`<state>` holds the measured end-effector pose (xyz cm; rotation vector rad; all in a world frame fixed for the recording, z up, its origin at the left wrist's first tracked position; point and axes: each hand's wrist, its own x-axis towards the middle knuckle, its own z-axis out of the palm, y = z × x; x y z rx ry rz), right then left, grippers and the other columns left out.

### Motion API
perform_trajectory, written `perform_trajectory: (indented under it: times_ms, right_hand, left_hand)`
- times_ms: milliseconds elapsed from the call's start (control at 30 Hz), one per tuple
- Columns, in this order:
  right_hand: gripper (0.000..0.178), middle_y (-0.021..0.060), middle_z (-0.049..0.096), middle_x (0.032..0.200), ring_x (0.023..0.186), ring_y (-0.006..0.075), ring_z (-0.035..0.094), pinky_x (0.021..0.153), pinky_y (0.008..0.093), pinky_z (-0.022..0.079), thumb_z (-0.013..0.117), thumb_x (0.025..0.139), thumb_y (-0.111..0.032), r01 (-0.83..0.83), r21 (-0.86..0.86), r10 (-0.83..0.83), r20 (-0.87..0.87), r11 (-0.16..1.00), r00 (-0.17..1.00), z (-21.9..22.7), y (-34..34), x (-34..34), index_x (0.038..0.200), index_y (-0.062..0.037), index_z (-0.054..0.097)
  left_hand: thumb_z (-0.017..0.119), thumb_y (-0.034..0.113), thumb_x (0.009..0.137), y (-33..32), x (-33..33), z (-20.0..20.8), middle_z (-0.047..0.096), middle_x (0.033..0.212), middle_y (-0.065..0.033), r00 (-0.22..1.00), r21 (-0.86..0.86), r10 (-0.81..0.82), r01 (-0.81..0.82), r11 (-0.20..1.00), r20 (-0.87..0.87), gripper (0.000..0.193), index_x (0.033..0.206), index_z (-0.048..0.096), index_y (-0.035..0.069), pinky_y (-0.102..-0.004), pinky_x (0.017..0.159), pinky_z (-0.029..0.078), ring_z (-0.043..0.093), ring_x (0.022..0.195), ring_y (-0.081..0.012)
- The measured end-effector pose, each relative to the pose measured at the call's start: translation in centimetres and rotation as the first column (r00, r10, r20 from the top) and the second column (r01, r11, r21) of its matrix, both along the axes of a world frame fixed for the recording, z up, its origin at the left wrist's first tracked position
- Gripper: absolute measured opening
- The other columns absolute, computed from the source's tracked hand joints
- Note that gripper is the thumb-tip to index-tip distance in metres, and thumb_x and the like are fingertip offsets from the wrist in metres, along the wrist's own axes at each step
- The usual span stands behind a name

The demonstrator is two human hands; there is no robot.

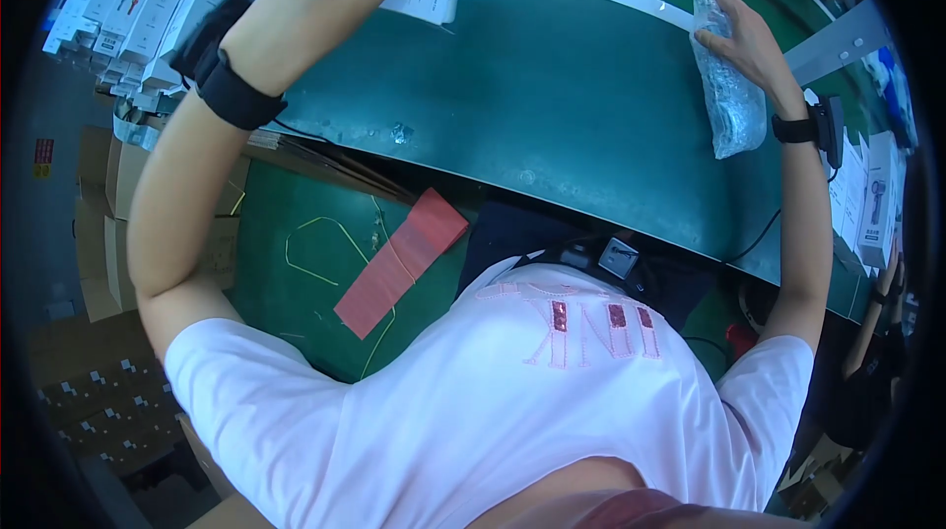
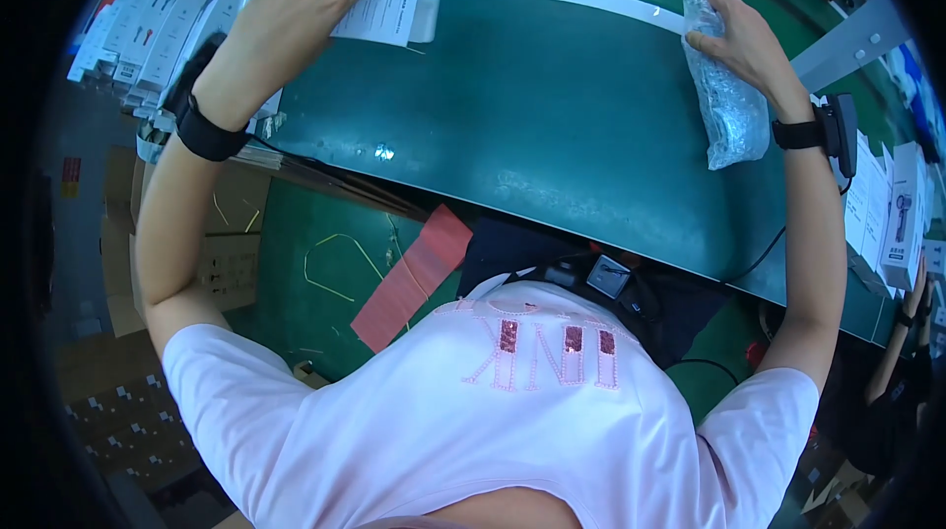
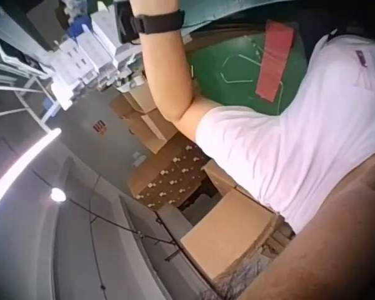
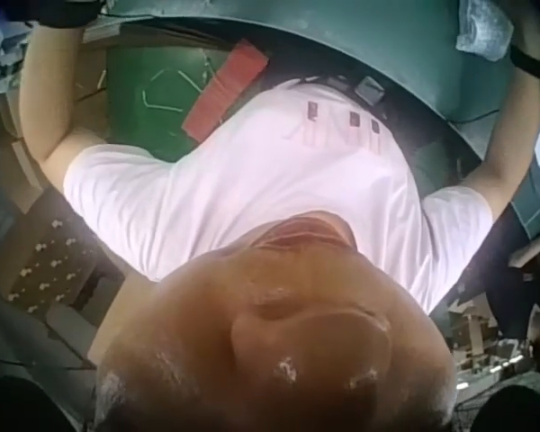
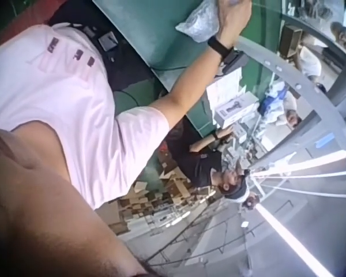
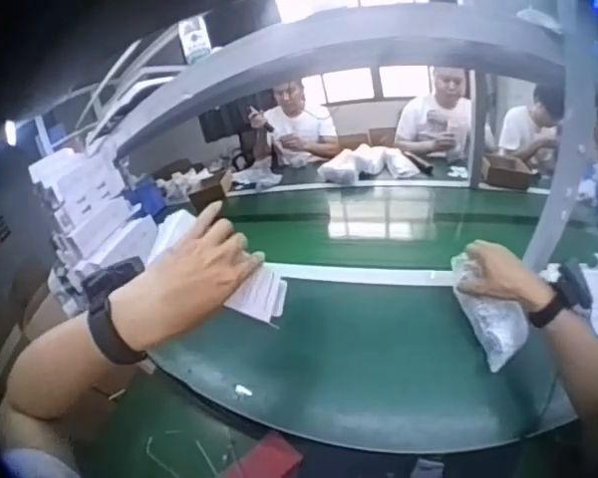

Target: Packaging products by wrapping them in bubble wrap and placing them in boxes.

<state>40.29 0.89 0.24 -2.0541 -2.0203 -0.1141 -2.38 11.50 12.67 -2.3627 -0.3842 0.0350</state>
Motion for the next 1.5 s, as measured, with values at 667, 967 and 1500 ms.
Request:
perform_trajectory:
  times_ms: [667,967,1500]
  right_hand:
    - [0.049,0.0209,0.059,0.091,0.094,0.0352,0.056,0.084,0.0429,0.046,0.067,0.084,-0.038,-0.13,0.035,0.126,0.096,0.991,0.987,0.3,0.0,-2.3,0.105,0.0056,0.063]
    - [0.05,0.0195,0.057,0.1,0.098,0.033,0.056,0.089,0.0389,0.046,0.067,0.087,-0.034,0.013,-0.194,-0.014,-0.004,0.981,1.0,1.0,-0.7,-2.6,0.113,0.0079,0.061]
    - [0.058,0.0213,0.06,0.112,0.106,0.0335,0.059,0.094,0.0399,0.046,0.067,0.088,-0.039,0.051,-0.196,-0.076,-0.122,0.979,0.99,0.3,0.1,-1.7,0.122,0.0065,0.058]
  left_hand:
    - [0.073,-0.004,0.067,1.9,-4.3,-2.5,0.052,0.126,-0.0105,0.945,-0.265,-0.036,0.128,0.956,0.326,0.073,0.132,0.044,0.012,-0.0416,0.113,0.032,0.046,0.125,-0.0312]
    - [0.087,0.015,0.068,-0.2,-7.1,-6.0,0.043,0.136,-0.0117,0.713,-0.599,0.202,0.361,0.715,0.671,0.09,0.139,0.033,0.005,-0.0392,0.111,0.034,0.043,0.132,-0.0267]
    - [0.054,0.013,0.082,-1.0,2.4,0.3,0.054,0.09,-0.0076,0.977,0.108,-0.144,0.162,0.981,-0.157,0.015,0.094,0.062,0.014,-0.05,0.119,0.018,0.052,0.106,-0.0235]
